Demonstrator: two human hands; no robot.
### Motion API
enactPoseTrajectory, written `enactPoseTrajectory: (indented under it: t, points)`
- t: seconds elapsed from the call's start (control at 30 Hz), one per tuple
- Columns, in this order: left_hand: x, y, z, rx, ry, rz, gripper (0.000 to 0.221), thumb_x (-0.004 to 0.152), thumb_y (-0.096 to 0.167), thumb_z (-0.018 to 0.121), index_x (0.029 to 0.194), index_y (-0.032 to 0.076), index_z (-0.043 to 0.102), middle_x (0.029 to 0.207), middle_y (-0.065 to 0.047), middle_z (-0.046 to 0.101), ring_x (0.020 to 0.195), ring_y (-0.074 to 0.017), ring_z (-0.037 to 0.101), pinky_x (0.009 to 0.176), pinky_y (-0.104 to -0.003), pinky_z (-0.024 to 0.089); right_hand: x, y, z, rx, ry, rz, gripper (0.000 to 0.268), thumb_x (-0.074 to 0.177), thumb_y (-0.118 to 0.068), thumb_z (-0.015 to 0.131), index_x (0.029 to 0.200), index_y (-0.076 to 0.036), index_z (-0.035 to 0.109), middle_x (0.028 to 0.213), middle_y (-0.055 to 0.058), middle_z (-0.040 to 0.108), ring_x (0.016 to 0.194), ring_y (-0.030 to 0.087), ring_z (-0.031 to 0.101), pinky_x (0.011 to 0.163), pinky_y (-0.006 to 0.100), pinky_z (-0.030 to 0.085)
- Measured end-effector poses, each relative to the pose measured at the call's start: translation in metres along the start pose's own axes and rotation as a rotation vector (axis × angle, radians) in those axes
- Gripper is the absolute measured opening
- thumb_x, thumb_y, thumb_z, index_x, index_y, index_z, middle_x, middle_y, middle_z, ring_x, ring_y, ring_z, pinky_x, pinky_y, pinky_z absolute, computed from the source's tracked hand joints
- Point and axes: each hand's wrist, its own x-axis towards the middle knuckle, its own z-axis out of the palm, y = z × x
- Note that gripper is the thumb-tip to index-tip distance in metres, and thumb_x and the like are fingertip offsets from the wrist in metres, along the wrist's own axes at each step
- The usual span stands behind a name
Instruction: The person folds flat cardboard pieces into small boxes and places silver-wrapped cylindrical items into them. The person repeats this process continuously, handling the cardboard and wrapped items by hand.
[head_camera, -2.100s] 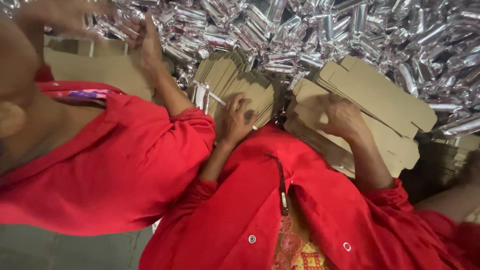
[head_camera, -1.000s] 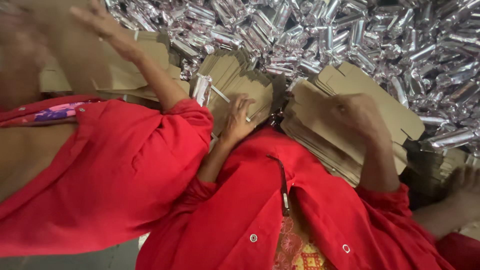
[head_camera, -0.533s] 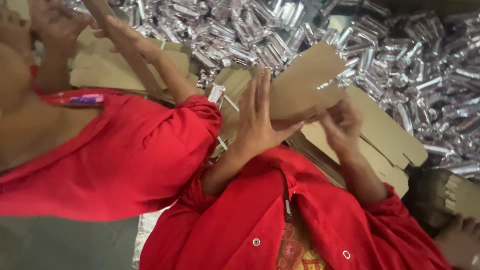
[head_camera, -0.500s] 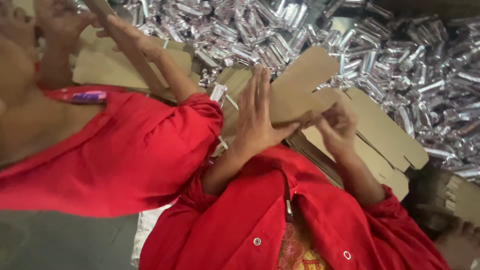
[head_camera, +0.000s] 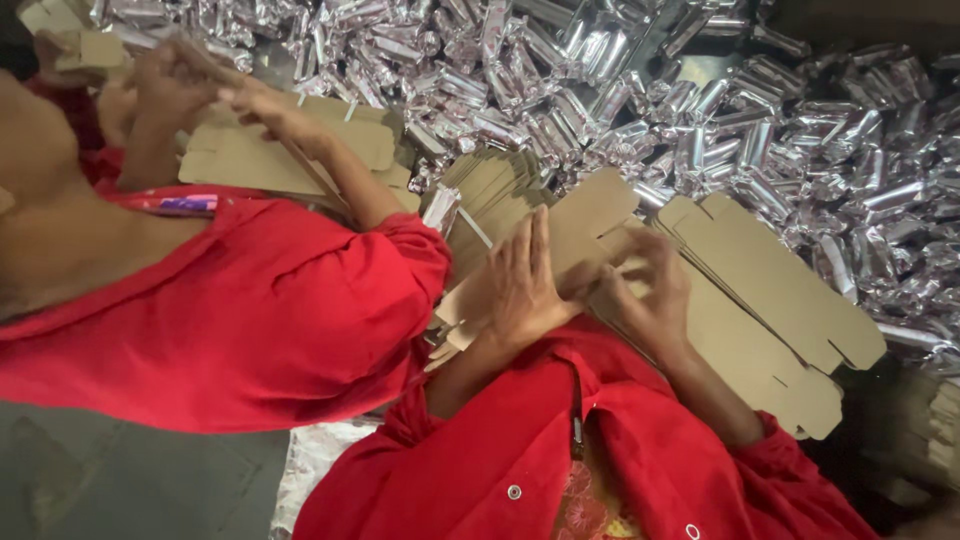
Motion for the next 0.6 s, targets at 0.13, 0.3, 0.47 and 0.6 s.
enactPoseTrajectory:
  t: [0.13,0.3,0.47,0.6]
  points:
    - [-0.003,0.002,0.018,0.070,-0.025,0.067,0.120,0.073,0.062,0.079,0.157,-0.004,0.024,0.155,-0.024,0.037,0.132,-0.0411,0.044,0.109,-0.061,0.033,0.014,-0.044,-0.008,-0.512,0.028,-0.215,0.058,0.086,-0.006,0.079,0.139,-0.001,0.056,0.135,0.021,0.061,0.072,0.021,0.065,0.063,0.028,0.055]
    - [-0.002,0.010,0.020,0.103,-0.063,0.143,0.107,0.078,0.050,0.073,0.161,-0.001,0.027,0.162,-0.019,0.035,0.143,-0.0370,0.042,0.118,-0.058,0.033,0.036,-0.064,-0.009,-0.374,-0.114,0.052,0.072,0.078,-0.005,0.078,0.145,-0.001,0.053,0.133,0.016,0.062,0.056,0.015,0.056,0.056,0.030,0.050]
    - [-0.003,0.013,0.018,0.152,-0.080,0.166,0.102,0.080,0.042,0.072,0.162,0.000,0.029,0.163,-0.018,0.036,0.146,-0.0331,0.042,0.120,-0.056,0.033,0.031,-0.050,-0.011,-0.198,-0.094,0.155,0.070,0.082,-0.006,0.076,0.148,-0.003,0.053,0.121,0.015,0.059,0.065,0.014,0.059,0.054,0.029,0.050]
    - [0.000,0.012,0.024,0.120,-0.054,0.182,0.106,0.078,0.045,0.075,0.160,-0.002,0.028,0.161,-0.020,0.036,0.144,-0.0347,0.041,0.118,-0.058,0.032,0.027,-0.030,-0.011,-0.231,-0.098,0.124,0.054,0.084,-0.006,0.078,0.134,-0.002,0.059,0.100,0.011,0.069,0.072,0.013,0.064,0.062,0.028,0.053]
